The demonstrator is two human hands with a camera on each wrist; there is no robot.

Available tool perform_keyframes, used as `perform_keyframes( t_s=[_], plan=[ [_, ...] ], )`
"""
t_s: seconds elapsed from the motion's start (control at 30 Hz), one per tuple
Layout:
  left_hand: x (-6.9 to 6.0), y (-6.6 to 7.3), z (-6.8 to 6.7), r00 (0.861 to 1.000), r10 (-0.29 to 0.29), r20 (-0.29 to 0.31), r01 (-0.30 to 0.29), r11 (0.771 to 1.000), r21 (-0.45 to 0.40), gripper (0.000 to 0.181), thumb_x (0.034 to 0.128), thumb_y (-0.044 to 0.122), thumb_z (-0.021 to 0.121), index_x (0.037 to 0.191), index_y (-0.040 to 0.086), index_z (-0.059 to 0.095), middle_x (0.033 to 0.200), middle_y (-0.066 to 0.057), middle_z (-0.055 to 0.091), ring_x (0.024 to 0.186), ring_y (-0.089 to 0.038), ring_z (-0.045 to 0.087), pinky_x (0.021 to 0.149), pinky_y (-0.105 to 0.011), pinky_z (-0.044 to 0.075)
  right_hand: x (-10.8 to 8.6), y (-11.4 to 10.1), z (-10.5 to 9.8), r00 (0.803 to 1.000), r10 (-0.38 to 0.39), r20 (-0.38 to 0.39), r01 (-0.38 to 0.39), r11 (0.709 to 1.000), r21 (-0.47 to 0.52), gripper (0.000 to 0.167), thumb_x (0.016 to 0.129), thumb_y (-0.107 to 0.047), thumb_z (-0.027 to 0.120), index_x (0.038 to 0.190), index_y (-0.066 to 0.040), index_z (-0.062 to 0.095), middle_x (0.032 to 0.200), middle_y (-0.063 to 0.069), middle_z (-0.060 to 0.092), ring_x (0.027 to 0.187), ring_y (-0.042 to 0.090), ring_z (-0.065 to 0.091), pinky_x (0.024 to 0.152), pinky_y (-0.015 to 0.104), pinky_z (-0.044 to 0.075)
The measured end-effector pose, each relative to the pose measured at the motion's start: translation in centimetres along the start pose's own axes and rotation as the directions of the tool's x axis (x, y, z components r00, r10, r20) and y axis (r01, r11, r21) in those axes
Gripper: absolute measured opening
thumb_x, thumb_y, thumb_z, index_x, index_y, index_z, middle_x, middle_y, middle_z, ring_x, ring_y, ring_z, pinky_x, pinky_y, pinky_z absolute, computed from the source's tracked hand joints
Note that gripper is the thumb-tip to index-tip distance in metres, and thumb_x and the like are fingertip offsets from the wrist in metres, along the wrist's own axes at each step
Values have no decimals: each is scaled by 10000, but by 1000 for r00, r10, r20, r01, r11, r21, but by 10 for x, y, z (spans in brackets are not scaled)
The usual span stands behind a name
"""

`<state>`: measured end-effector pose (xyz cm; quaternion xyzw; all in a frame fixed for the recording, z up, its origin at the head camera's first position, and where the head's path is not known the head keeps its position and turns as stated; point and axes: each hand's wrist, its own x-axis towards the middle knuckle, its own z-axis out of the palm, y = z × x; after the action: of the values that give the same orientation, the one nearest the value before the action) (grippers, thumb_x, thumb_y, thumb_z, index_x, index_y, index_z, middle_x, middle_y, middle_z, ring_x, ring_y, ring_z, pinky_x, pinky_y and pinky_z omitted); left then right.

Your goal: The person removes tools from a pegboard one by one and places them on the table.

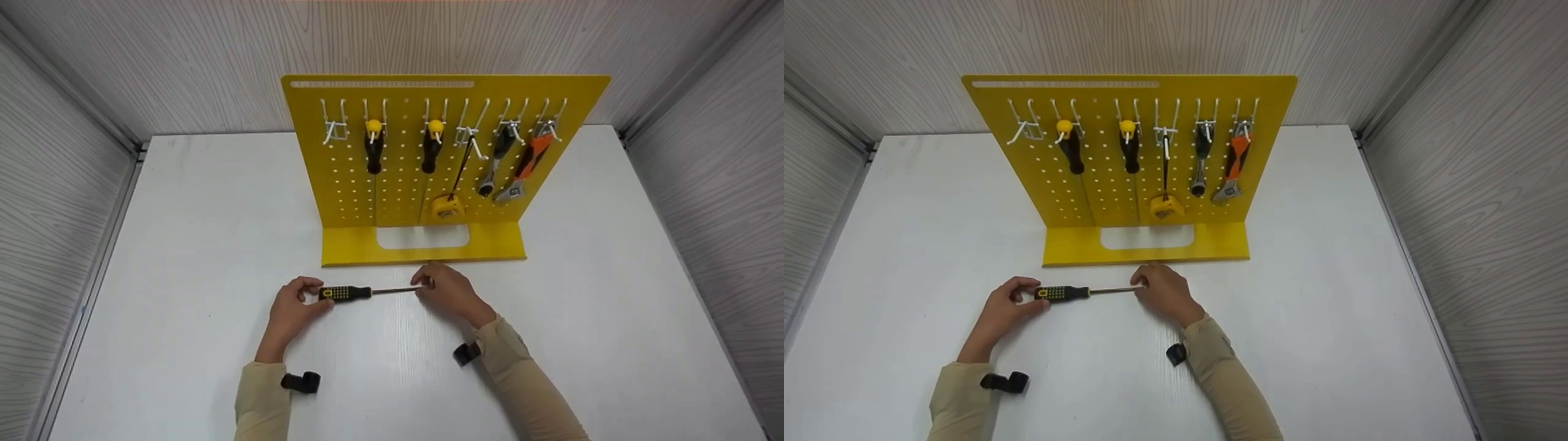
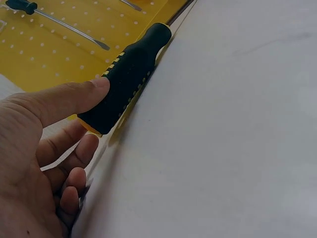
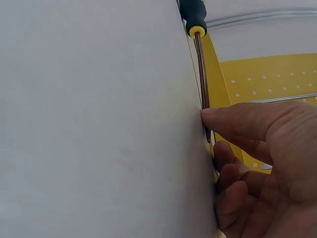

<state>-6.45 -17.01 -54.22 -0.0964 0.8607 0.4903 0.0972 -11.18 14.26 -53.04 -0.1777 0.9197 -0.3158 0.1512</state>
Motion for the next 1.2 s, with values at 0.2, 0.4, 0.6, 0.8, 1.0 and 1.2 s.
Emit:
perform_keyframes(
  t_s=[0.2, 0.4, 0.6, 0.8, 1.0, 1.2],
  plan=[
    [-1, -2, 1, 1000, 10, -1, -10, 999, -43, 380, 793, 172, 785, 1139, 97, 648, 1054, -91, 607, 923, -204, 434, 829, -330, 349, -2, 1, 0, 1000, 0, -1, 0, 999, 43, 136, 863, -117, 710, 991, -159, 692, 936, 6, 603, 831, 147, 541, 755, 332, 460],
    [-3, -1, 3, 1000, 12, -8, -13, 997, -71, 368, 791, 136, 778, 1135, 82, 658, 1098, -102, 609, 935, -199, 425, 855, -324, 347, -3, 2, -1, 1000, 5, 11, -6, 998, 66, 123, 864, -141, 715, 982, -161, 687, 924, 4, 589, 803, 130, 505, 736, 305, 430],
    [-4, 1, 2, 1000, 7, 4, -6, 994, -105, 389, 799, 147, 776, 1157, 71, 644, 1137, -110, 594, 949, -197, 409, 865, -327, 342, -5, 1, -4, 1000, 5, 23, -8, 992, 126, 174, 867, -171, 716, 1031, -161, 660, 959, 7, 595, 800, 140, 483, 727, 306, 407],
    [-6, 3, -1, 1000, 8, 26, -4, 989, -146, 420, 813, 157, 769, 1190, 52, 617, 1157, -125, 582, 969, -203, 404, 879, -332, 338, -6, 2, -6, 999, 21, 29, -27, 976, 218, 225, 866, -176, 719, 1075, -144, 643, 973, 27, 600, 860, 153, 505, 777, 304, 420],
    [-7, 5, -3, 999, -2, 36, 8, 987, -160, 462, 822, 178, 765, 1221, 29, 586, 1180, -144, 568, 980, -215, 400, 861, -333, 331, -8, 6, -8, 1000, -1, 27, -6, 958, 286, 257, 874, -160, 709, 1116, -119, 631, 998, 70, 605, 886, 171, 520, 795, 309, 435],
    [-7, 8, -4, 1000, -11, 23, 14, 984, -175, 451, 824, 170, 758, 1217, 39, 579, 1211, -148, 576, 1037, -228, 450, 922, -352, 338, -10, 6, -9, 999, -20, 26, 11, 951, 309, 318, 880, -157, 702, 1176, -102, 601, 1037, 84, 607, 901, 175, 534, 808, 312, 453]
  ],
)
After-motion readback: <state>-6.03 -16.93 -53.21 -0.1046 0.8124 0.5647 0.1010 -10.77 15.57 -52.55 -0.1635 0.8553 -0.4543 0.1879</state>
